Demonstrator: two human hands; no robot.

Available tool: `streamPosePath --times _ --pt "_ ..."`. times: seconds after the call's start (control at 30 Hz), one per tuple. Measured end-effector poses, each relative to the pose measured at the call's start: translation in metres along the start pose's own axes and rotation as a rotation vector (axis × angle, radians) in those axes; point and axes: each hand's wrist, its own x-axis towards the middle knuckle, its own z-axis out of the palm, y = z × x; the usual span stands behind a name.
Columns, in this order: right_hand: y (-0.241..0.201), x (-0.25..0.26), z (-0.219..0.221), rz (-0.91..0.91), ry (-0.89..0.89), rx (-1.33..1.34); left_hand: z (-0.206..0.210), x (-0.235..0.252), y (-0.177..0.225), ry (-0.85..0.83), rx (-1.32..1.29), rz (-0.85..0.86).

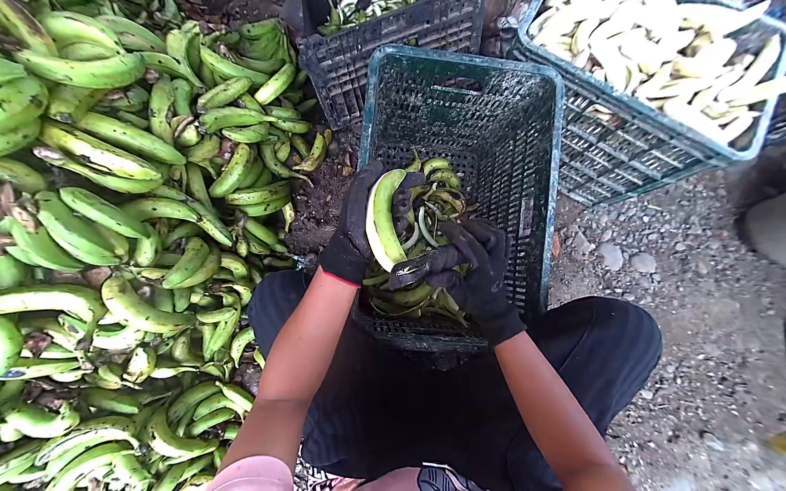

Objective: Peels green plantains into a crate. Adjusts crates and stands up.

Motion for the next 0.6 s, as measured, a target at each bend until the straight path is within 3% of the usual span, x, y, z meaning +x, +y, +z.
streamPosePath --times 0.1,0.23,0.3,0.37,0.47,0.6 --pt "-0.014 0.007 -0.006 0.099 -0.098 -0.047 0.011 -0.005 -0.003 0.151 0.210 0.115" --pt "-0.029 0.018 -0.006 0.462 -0.285 0.073 0.009 -0.002 -0.018 0.299 0.658 0.419" --pt "-0.026 0.030 0.003 0.674 -0.297 0.254 0.009 0.001 -0.029 0.263 0.886 0.498" --pt "-0.021 0.041 0.008 0.855 -0.312 0.459 0.017 -0.007 -0.037 0.227 1.025 0.468" --pt "-0.019 0.048 0.006 0.953 -0.283 0.644 0.022 -0.014 -0.038 0.136 0.844 0.394" --pt "-0.009 0.042 -0.003 0.895 -0.205 0.556 0.018 -0.014 -0.031 -0.128 0.688 0.343"
